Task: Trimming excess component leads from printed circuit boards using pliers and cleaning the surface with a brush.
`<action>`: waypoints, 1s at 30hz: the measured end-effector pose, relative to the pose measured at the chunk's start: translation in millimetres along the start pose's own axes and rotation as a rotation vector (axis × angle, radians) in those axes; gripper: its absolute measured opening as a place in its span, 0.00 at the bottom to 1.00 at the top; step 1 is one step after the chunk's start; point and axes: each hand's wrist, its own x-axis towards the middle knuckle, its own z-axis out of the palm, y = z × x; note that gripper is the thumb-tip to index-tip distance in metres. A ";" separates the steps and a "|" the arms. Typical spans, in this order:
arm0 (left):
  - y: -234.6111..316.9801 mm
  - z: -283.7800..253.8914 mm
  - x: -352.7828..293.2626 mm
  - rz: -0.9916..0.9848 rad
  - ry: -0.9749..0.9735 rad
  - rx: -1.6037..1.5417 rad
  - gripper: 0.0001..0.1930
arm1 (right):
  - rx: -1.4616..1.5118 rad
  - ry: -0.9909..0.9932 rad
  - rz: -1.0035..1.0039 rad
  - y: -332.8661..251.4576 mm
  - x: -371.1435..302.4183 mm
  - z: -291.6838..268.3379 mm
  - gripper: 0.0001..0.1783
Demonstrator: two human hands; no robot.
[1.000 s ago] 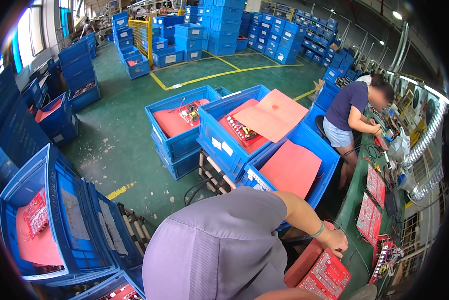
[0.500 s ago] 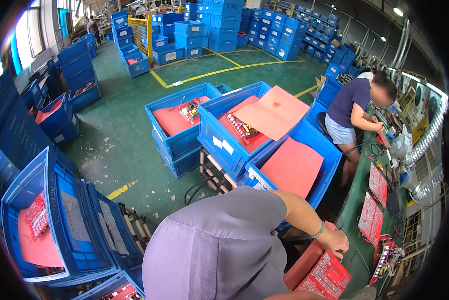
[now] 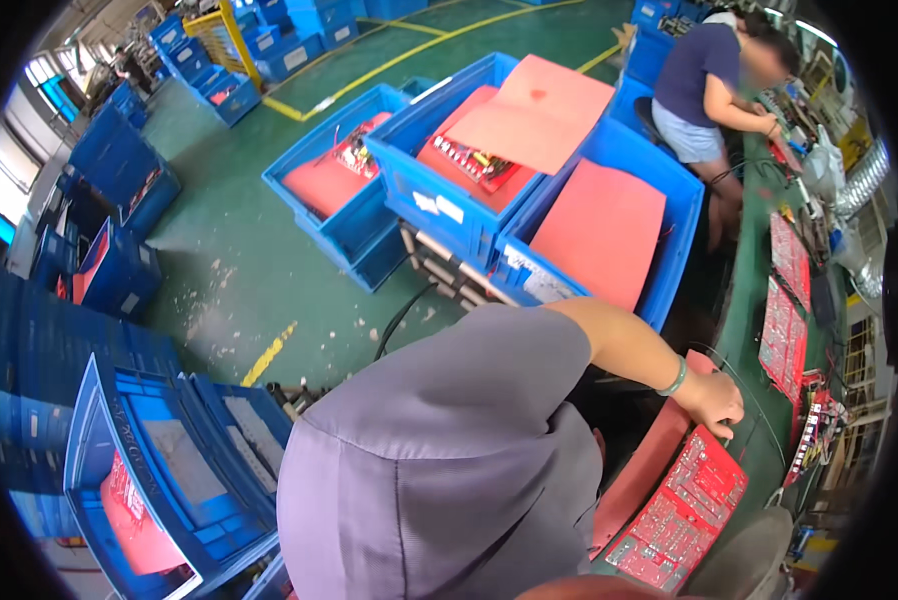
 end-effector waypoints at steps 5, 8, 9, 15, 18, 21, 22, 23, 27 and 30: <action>0.9 6.5 1.8 0.012 0.079 -0.042 0.15 | -0.098 0.106 -0.045 -46.7 -32.8 31.6 0.13; 2.0 -5.2 -0.5 -0.015 0.139 -0.084 0.14 | -0.207 0.157 -0.020 -41.9 -20.4 20.2 0.12; 1.0 0.2 -0.3 -0.003 0.133 -0.090 0.14 | -0.220 0.169 -0.024 -47.6 -27.5 27.6 0.13; 1.8 3.2 -0.8 -0.012 0.148 -0.117 0.14 | -0.267 0.213 -0.090 -56.1 -48.8 40.2 0.13; 2.2 9.5 1.9 -0.062 0.183 -0.102 0.14 | -0.402 0.178 -0.090 -49.0 -48.5 23.6 0.13; 14.3 11.5 -1.5 -0.102 0.145 -0.138 0.13 | -0.388 0.134 -0.036 -59.0 -53.5 23.2 0.13; 4.1 5.1 -1.1 -0.076 0.166 -0.067 0.12 | -0.381 0.117 -0.003 -62.3 -50.7 25.2 0.13; 5.6 7.4 0.9 -0.077 0.171 -0.077 0.12 | -0.343 0.231 -0.046 -67.6 -58.1 41.4 0.14; 0.6 14.5 1.4 -0.032 0.185 -0.084 0.13 | -0.377 0.117 -0.056 -64.2 -61.4 45.7 0.14; -1.8 15.8 3.6 -0.023 0.158 -0.104 0.14 | -0.440 0.056 -0.108 -52.8 -54.3 30.8 0.14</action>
